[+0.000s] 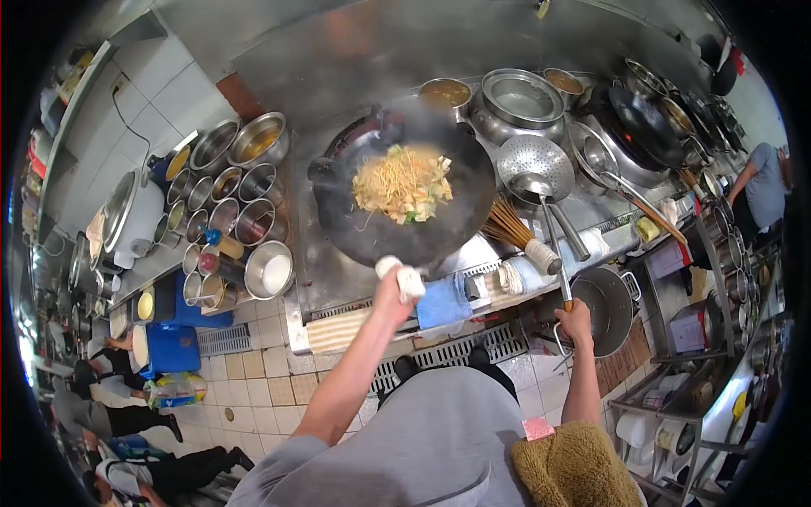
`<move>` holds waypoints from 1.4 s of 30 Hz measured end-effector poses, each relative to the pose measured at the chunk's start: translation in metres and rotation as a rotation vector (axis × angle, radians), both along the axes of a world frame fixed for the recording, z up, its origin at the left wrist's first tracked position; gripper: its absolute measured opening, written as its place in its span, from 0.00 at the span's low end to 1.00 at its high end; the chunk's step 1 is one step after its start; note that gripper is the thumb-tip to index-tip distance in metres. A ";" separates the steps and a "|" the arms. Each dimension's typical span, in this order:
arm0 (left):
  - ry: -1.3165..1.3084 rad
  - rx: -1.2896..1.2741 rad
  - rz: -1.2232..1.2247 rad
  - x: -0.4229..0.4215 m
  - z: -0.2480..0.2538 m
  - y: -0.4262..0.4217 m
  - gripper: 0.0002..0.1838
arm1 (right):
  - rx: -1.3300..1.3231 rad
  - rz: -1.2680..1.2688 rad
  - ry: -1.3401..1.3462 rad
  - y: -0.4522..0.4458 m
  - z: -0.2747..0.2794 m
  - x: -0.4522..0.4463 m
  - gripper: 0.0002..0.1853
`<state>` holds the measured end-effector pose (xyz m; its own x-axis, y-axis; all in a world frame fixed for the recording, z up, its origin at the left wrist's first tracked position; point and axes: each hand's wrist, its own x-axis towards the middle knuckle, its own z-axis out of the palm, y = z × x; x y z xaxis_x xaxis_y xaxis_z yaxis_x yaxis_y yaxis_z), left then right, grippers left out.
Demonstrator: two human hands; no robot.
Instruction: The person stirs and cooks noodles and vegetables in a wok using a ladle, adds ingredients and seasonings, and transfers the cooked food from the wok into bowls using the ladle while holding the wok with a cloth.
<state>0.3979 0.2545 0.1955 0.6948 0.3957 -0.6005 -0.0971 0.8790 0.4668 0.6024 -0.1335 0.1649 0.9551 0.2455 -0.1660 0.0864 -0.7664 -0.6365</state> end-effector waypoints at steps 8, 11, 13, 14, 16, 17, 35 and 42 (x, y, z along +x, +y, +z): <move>0.113 0.076 0.137 -0.001 0.002 0.015 0.09 | 0.395 -0.067 0.341 0.020 0.110 -0.037 0.07; 0.011 0.094 0.073 0.027 -0.007 0.047 0.08 | 0.635 0.039 0.518 0.045 0.112 -0.065 0.07; -0.008 0.091 0.016 0.034 -0.015 0.058 0.09 | 0.674 0.142 0.577 0.072 0.139 -0.074 0.14; -0.046 0.085 -0.019 0.036 -0.025 0.063 0.09 | 0.642 0.192 0.570 0.085 0.148 -0.072 0.16; 0.052 0.143 -0.048 0.027 -0.011 0.058 0.09 | 0.614 0.239 0.582 0.110 0.159 -0.070 0.18; 0.106 0.158 -0.052 0.022 -0.004 0.057 0.10 | 0.606 0.259 0.582 0.123 0.164 -0.068 0.19; 0.040 -0.022 0.169 -0.224 0.001 -0.067 0.25 | 0.628 0.320 0.671 0.199 0.153 -0.026 0.18; 0.074 0.153 0.100 -0.196 0.002 -0.056 0.23 | 0.558 0.377 0.859 0.260 0.140 -0.027 0.26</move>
<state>0.2020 0.1986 0.1971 0.6038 0.5506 -0.5764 -0.1404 0.7853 0.6030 0.5752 0.1269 0.3045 0.4211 0.7457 -0.5164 -0.3845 -0.3689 -0.8462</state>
